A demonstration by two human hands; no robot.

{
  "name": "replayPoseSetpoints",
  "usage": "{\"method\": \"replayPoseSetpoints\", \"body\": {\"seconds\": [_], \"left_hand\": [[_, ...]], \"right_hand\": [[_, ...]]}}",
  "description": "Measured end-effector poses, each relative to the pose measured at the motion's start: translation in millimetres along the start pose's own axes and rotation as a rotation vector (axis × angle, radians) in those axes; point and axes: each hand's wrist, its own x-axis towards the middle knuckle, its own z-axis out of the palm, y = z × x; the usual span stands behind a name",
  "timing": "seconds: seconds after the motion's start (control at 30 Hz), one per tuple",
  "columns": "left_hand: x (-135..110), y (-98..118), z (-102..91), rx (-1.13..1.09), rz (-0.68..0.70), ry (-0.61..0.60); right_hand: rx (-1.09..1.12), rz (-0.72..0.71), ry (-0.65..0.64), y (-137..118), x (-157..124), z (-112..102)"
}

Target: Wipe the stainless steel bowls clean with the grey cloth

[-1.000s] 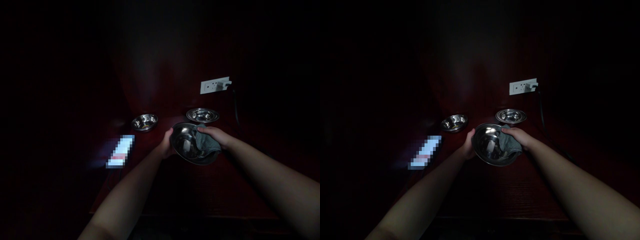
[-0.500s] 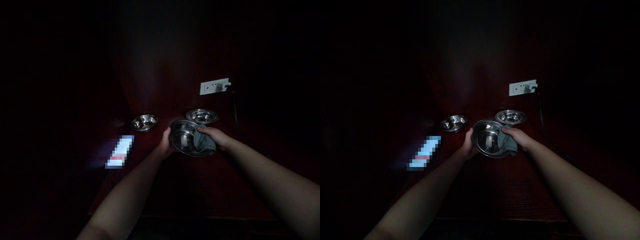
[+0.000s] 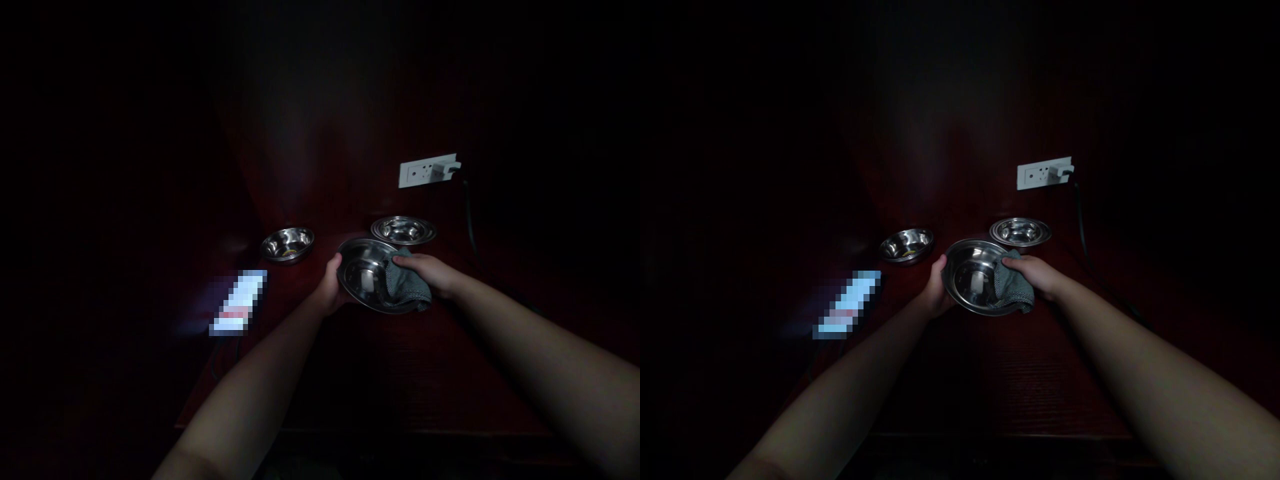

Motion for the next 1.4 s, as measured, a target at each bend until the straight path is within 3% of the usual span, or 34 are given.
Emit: {"method": "replayPoseSetpoints", "body": {"seconds": [1.4], "left_hand": [[-6.0, 4.5, 2.2, 0.062, -0.036, -0.031]], "right_hand": [[0.027, 0.027, -0.027, 0.2, 1.0, -1.0]]}}
